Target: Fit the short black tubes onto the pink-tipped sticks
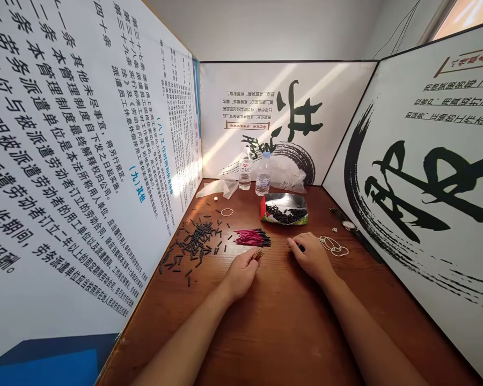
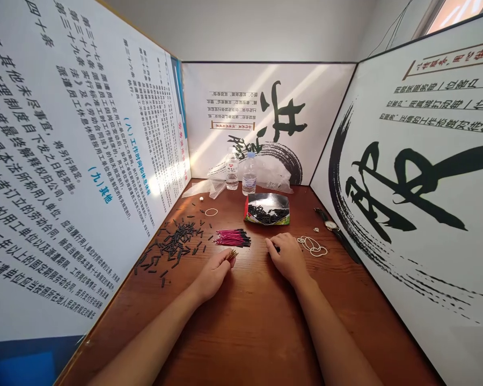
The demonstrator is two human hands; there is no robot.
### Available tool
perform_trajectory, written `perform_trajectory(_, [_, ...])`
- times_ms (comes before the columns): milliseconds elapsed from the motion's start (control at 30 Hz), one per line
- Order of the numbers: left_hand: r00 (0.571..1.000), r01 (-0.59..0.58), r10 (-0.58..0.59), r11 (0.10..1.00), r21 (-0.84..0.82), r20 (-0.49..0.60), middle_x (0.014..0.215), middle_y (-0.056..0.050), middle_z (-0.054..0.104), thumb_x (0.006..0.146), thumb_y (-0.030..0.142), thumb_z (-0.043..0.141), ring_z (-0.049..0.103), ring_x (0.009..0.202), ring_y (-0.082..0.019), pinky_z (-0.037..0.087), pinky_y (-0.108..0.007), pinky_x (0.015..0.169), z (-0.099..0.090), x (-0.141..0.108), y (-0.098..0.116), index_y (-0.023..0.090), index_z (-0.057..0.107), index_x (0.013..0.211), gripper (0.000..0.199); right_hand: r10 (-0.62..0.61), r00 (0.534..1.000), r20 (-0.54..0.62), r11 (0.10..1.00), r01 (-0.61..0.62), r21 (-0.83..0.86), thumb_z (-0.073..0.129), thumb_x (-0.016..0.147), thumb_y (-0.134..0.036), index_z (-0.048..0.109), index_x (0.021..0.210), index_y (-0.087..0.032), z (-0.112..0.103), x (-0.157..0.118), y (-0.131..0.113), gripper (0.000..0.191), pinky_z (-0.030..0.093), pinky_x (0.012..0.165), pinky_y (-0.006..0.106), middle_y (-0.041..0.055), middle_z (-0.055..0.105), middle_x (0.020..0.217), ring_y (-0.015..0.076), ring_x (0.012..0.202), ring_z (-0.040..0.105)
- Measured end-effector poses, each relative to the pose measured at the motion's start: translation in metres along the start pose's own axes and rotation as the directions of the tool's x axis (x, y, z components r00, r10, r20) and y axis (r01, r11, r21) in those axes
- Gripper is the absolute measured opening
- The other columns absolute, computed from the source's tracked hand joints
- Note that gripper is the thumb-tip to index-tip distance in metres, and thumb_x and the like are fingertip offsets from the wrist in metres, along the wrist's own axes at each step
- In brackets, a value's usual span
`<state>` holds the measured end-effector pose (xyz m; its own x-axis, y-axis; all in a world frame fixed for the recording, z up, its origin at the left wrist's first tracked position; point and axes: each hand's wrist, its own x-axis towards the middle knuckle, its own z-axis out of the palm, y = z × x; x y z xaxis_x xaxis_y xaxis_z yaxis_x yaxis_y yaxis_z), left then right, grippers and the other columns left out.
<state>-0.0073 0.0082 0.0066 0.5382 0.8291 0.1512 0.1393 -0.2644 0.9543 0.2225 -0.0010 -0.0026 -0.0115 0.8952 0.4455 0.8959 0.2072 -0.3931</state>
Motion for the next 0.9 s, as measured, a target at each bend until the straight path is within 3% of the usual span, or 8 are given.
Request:
perform_trajectory(100, [1.0, 0.018, -0.018, 1.0, -0.021, -0.011, 0.066, 0.003, 0.037, 0.077, 0.012, 0.033, 0.032, 0.064, -0.012, 0.027, -0.025, 0.062, 0.001, 0.001, -0.003, 0.019, 0.036, 0.068, 0.012, 0.036, 0.997, -0.067, 0.993, -0.028, 0.11, 0.035, 0.096, -0.039, 0.046, 0.061, -0.021, 0.006, -0.004, -0.021, 0.042, 0.033, 0.067, 0.03, 0.0037, 0.055, 0.064, 0.0189, 0.069, 0.049])
perform_trajectory(233, [0.999, 0.016, -0.017, 0.999, -0.043, -0.04, 0.069, 0.002, 0.041, 0.081, 0.013, 0.034, 0.035, 0.066, -0.012, 0.029, -0.025, 0.064, 0.002, 0.002, -0.005, 0.018, 0.04, 0.072, 0.012, 0.07, 0.996, -0.062, 0.934, -0.043, 0.354, 0.029, 0.098, -0.038, 0.047, 0.067, -0.02, 0.023, -0.01, -0.058, 0.04, 0.034, 0.065, 0.028, 0.0033, 0.057, 0.069, 0.0169, 0.067, 0.051])
perform_trajectory(367, [0.994, 0.005, -0.009, 0.999, -0.034, -0.11, 0.073, 0.002, 0.045, 0.083, 0.016, 0.037, 0.038, 0.069, -0.012, 0.032, -0.023, 0.066, 0.001, 0.004, -0.005, 0.018, 0.043, 0.075, 0.01, 0.109, 0.987, -0.117, 0.895, -0.046, 0.444, 0.026, 0.097, -0.034, 0.038, 0.063, -0.022, 0.04, -0.004, -0.078, 0.039, 0.031, 0.06, 0.028, 0.0004, 0.048, 0.063, 0.0148, 0.06, 0.044])
perform_trajectory(500, [0.972, 0.12, -0.145, 0.983, -0.141, -0.185, 0.066, 0.004, 0.042, 0.081, 0.019, 0.042, 0.038, 0.061, -0.011, 0.032, -0.021, 0.059, 0.002, 0.011, -0.007, 0.019, 0.044, 0.079, 0.003, 0.148, 0.975, -0.168, 0.863, -0.044, 0.502, 0.027, 0.096, -0.033, 0.037, 0.067, -0.022, 0.049, 0.01, -0.078, 0.033, 0.031, 0.061, 0.028, -0.0007, 0.044, 0.065, 0.0153, 0.063, 0.042])
perform_trajectory(633, [0.953, 0.181, -0.233, 0.95, -0.254, -0.192, 0.06, 0.006, 0.04, 0.078, 0.019, 0.046, 0.035, 0.053, -0.009, 0.031, -0.019, 0.054, 0.004, 0.022, -0.007, 0.02, 0.044, 0.079, 0.003, 0.17, 0.964, -0.206, 0.838, -0.031, 0.545, 0.03, 0.096, -0.033, 0.043, 0.076, -0.021, 0.052, 0.016, -0.073, 0.027, 0.035, 0.067, 0.029, 0.0005, 0.047, 0.073, 0.0165, 0.071, 0.045])
perform_trajectory(767, [0.963, 0.191, -0.241, 0.924, -0.331, -0.119, 0.057, 0.007, 0.038, 0.074, 0.018, 0.05, 0.031, 0.047, -0.007, 0.028, -0.018, 0.047, 0.003, 0.028, -0.001, 0.019, 0.046, 0.083, 0.01, 0.226, 0.945, -0.235, 0.839, -0.066, 0.541, 0.034, 0.096, -0.035, 0.049, 0.082, -0.02, 0.052, 0.016, -0.069, 0.026, 0.038, 0.075, 0.031, 0.0031, 0.051, 0.082, 0.018, 0.08, 0.049])
perform_trajectory(900, [0.965, 0.222, -0.259, 0.88, -0.42, -0.033, 0.055, 0.01, 0.033, 0.074, 0.022, 0.052, 0.023, 0.04, -0.004, 0.018, -0.016, 0.039, -0.002, 0.026, 0.002, 0.02, 0.045, 0.089, 0.017, 0.27, 0.952, -0.147, 0.779, -0.126, 0.614, 0.038, 0.094, -0.038, 0.051, 0.087, -0.019, 0.054, 0.017, -0.07, 0.024, 0.039, 0.072, 0.03, 0.0026, 0.055, 0.081, 0.0171, 0.077, 0.051])
